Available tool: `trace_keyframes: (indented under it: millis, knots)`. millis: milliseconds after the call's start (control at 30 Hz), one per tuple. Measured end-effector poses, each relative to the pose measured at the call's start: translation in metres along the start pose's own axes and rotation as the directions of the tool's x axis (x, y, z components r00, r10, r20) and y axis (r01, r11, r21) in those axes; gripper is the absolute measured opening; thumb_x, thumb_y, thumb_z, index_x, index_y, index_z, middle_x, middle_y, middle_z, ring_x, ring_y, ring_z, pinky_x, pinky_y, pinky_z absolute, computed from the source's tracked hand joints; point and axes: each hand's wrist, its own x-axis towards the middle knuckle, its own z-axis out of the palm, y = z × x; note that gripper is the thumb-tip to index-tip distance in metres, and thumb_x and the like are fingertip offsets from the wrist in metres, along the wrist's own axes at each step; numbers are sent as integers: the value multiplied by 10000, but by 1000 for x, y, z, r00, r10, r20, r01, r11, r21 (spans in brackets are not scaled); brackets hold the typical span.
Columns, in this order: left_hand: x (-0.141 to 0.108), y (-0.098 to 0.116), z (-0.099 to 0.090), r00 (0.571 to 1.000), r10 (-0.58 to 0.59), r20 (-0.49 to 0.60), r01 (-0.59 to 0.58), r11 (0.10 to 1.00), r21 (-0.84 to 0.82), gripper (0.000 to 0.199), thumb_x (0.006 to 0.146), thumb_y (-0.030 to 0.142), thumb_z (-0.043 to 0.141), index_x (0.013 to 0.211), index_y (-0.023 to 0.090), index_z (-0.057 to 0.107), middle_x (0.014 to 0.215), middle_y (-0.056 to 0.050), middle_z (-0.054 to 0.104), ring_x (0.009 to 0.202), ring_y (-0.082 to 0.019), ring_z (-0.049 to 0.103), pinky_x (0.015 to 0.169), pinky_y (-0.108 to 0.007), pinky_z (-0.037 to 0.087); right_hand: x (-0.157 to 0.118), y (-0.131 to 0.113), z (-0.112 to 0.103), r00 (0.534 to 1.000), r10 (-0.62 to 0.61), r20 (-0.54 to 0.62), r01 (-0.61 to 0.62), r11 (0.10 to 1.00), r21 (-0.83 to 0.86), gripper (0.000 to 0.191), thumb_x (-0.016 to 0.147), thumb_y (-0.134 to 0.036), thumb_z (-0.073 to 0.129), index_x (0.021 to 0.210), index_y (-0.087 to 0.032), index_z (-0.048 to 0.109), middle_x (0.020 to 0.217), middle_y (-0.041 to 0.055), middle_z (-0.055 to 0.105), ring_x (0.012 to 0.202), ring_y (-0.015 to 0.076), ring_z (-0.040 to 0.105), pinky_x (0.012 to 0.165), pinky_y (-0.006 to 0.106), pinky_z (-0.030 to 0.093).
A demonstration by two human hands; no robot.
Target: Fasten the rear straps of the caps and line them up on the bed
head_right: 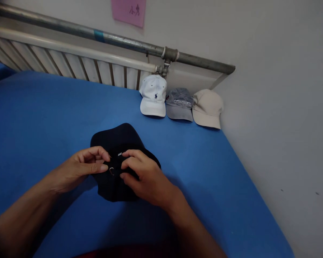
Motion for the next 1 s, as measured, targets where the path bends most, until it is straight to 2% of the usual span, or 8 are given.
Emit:
trace_keyframes:
  millis: [333,467,533,667,833,1000]
  knots:
    - [-1,-3,-1,996,-21,92,7,989,147,117,771,225,732,867,210,668,724,35,574,672,-81,497,636,-207,389,2,-4,3,999,18,34,-19,1000,15,115,876,-102,556,818,-201,566,1173,60,619,1122,161,591,918,311,487]
    - [-3,-1,5,987,-25,161,-25,954,298,252,781,247,710,1024,247,643,845,24,582,752,-118,520,653,-237,410,2,-8,9,999,25,44,-23,999,-31,121,880,-129,544,778,-195,550,1100,59,636,1006,163,620,845,308,499]
    - [-4,-1,10,984,-20,174,-57,904,425,297,768,283,728,1048,249,634,917,12,599,811,-147,550,693,-267,437,3,-10,10,998,30,52,-28,999,-44,125,882,-129,530,776,-192,552,1068,56,643,946,157,624,820,307,502]
    - [-4,0,12,980,86,177,-178,773,609,148,811,301,681,941,230,666,915,7,625,863,-172,583,769,-300,449,2,-9,0,999,33,36,-34,998,46,48,870,-161,588,894,-203,587,1108,47,642,952,153,622,829,302,510]
    - [-3,-1,6,973,84,215,-200,768,608,140,844,313,644,962,244,674,978,-3,646,906,-180,596,824,-313,456,-5,-5,-17,982,142,127,-152,985,77,326,816,-132,649,1120,-241,604,1047,12,679,941,155,643,800,295,525]
    - [-1,-1,5,967,68,244,-213,739,639,127,870,332,624,935,250,695,1084,-21,639,1010,-193,585,875,-305,446,-7,-3,-17,958,200,206,-213,976,45,337,840,-110,595,1144,-254,624,1008,15,712,877,154,673,754,289,525]
